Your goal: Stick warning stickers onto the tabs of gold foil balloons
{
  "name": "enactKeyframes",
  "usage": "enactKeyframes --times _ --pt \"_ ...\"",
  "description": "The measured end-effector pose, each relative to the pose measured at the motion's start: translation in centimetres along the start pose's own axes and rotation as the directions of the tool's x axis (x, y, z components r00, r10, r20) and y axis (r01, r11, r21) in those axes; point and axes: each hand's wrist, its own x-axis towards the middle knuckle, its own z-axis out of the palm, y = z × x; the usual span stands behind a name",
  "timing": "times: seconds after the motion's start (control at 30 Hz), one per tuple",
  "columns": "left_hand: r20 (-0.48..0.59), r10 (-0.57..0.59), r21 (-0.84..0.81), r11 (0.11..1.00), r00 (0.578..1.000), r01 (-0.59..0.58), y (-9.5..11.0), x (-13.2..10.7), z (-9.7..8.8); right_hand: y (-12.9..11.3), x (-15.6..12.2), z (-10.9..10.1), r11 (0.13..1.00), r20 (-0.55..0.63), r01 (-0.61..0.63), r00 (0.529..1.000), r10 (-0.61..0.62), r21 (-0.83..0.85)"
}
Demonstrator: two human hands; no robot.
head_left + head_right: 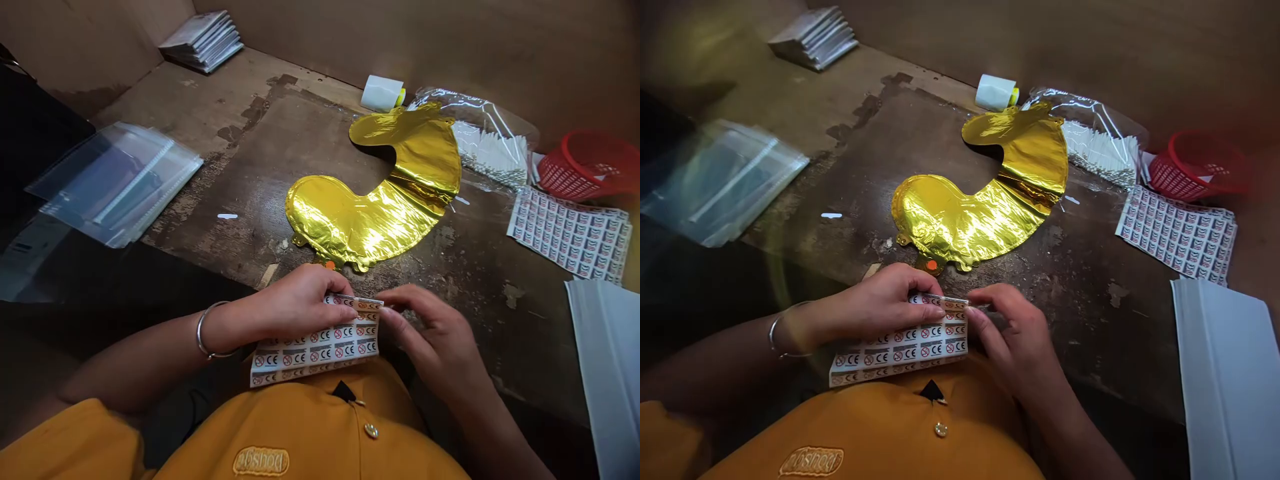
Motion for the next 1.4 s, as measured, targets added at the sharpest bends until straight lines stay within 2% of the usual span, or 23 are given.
enactKeyframes --times 0.07,0.1,0.2,0.3,0.53,0.8,0.9,1.0,1.17,1.33,1.37,1.4 --pt "0.022 -0.023 -0.034 0.999 0.999 0.024 -0.2 0.1 0.0 -0.4 0.5 -0.4 0.983 -0.105 0.124 0.985 -0.138 -0.133" --pt "0.025 -0.021 -0.032 0.999 0.999 0.022 -0.3 0.1 -0.1 -0.7 0.9 -0.5 0.964 -0.111 0.186 0.972 -0.209 -0.191" --pt "0.012 0.036 0.018 0.999 0.999 -0.036 -0.3 0.2 -0.1 -1.7 1.8 -0.4 0.912 -0.017 0.317 0.943 -0.333 -0.262" --pt "0.010 0.068 0.051 0.996 0.998 -0.068 -0.2 0.2 -0.3 -2.1 2.4 -0.1 0.907 0.019 0.322 0.944 -0.329 -0.273" --pt "0.029 0.089 -0.057 0.995 0.996 -0.088 -0.5 0.0 -0.5 -2.1 2.4 0.3 0.912 -0.041 0.309 0.943 -0.331 -0.270" --pt "0.017 0.094 -0.040 0.995 0.995 -0.093 -0.7 0.1 -0.3 -1.8 2.2 0.6 0.904 -0.054 0.332 0.932 -0.358 -0.268" --pt "0.031 0.067 -0.072 0.995 0.997 -0.065 -0.7 0.2 -0.2 -1.5 1.9 0.7 0.881 -0.088 0.375 0.906 -0.415 -0.288" --pt "0.050 0.045 -0.110 0.993 0.998 -0.040 -0.8 0.3 -0.1 -0.8 1.4 0.8 0.833 -0.073 0.446 0.867 -0.493 -0.327" --pt "0.094 -0.027 -0.249 0.967 0.995 0.050 -1.0 0.6 0.0 0.4 1.1 0.8 0.683 -0.004 0.592 0.754 -0.657 -0.428" --pt "0.230 -0.073 -0.378 0.912 0.970 0.158 -1.5 1.0 -0.3 0.3 1.2 1.2 0.666 -0.038 0.639 0.710 -0.703 -0.383" --pt "0.251 -0.078 -0.393 0.903 0.965 0.176 -1.5 1.0 -0.4 0.1 1.2 1.2 0.683 -0.053 0.638 0.716 -0.696 -0.357" --pt "0.268 -0.082 -0.402 0.896 0.960 0.189 -1.6 1.0 -0.5 -0.2 1.3 1.2 0.722 -0.068 0.615 0.744 -0.664 -0.316"
